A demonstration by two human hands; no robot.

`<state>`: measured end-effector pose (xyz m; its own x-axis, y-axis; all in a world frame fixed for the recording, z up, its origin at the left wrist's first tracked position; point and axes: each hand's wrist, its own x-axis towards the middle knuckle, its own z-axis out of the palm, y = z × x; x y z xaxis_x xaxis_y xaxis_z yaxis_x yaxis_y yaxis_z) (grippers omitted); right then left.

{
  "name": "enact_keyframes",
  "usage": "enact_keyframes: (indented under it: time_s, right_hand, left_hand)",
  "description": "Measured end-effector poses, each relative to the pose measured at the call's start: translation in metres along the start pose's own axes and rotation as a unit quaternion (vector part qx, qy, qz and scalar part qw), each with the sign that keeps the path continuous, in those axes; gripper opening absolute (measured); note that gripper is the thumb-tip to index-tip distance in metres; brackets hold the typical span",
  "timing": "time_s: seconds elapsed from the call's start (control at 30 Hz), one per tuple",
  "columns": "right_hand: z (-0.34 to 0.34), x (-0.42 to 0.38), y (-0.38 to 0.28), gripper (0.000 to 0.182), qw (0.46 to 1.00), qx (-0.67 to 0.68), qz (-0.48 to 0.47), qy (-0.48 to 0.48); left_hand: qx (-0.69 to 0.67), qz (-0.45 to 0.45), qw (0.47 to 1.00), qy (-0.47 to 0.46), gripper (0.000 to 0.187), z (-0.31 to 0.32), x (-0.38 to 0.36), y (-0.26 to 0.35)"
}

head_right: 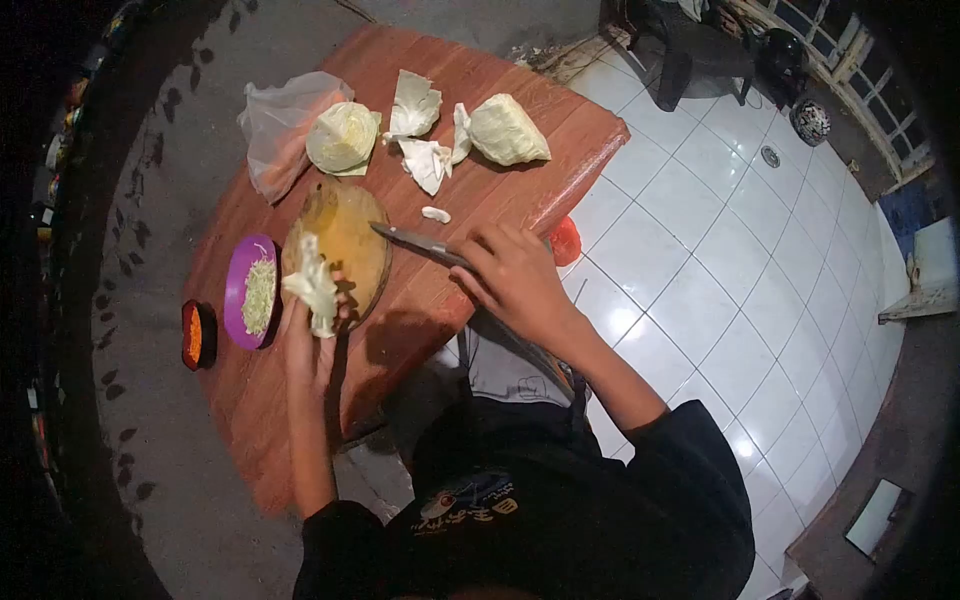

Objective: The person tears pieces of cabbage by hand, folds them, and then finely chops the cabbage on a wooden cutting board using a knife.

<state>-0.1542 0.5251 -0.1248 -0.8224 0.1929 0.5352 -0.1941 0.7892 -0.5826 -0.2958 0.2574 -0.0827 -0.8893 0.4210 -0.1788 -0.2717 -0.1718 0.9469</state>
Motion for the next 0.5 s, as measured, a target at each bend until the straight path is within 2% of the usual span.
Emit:
enact_keyframes:
  time_s: [0.1, 0.17, 0.23, 0.37, 0.43, 0.5]
  right_hand:
    - [0.006, -0.002, -0.004, 0.025, 0.999, -0.036, -0.008, -0.016]
    - [0.013, -0.001, -0.005, 0.024, 0.998, -0.058, -0.001, -0.027]
    - [0.021, 0.002, -0.004, 0.025, 0.996, -0.087, 0.027, -0.021]
    - [0.025, 0.012, -0.001, 0.027, 0.993, -0.109, -0.004, -0.032]
    - [0.024, 0.017, -0.003, 0.033, 0.995, -0.066, 0.017, -0.068]
    - [0.026, 0.022, -0.005, 0.033, 0.995, -0.064, 0.030, -0.064]
  left_hand:
    - [-0.013, 0.028, 0.999, -0.013, 0.034, -0.014, -0.014, 0.000]
    - [-0.002, 0.015, 1.000, 0.024, 0.033, -0.018, -0.020, -0.002]
    - [0.054, 0.021, 0.998, 0.000, 0.033, -0.031, -0.023, -0.008]
    - [0.124, 0.058, 0.990, -0.041, 0.033, -0.040, -0.026, -0.012]
    - [0.175, 0.028, 0.984, 0.021, 0.033, -0.043, -0.029, -0.013]
    - [0.203, 0.061, 0.977, 0.036, 0.035, -0.050, -0.032, -0.026]
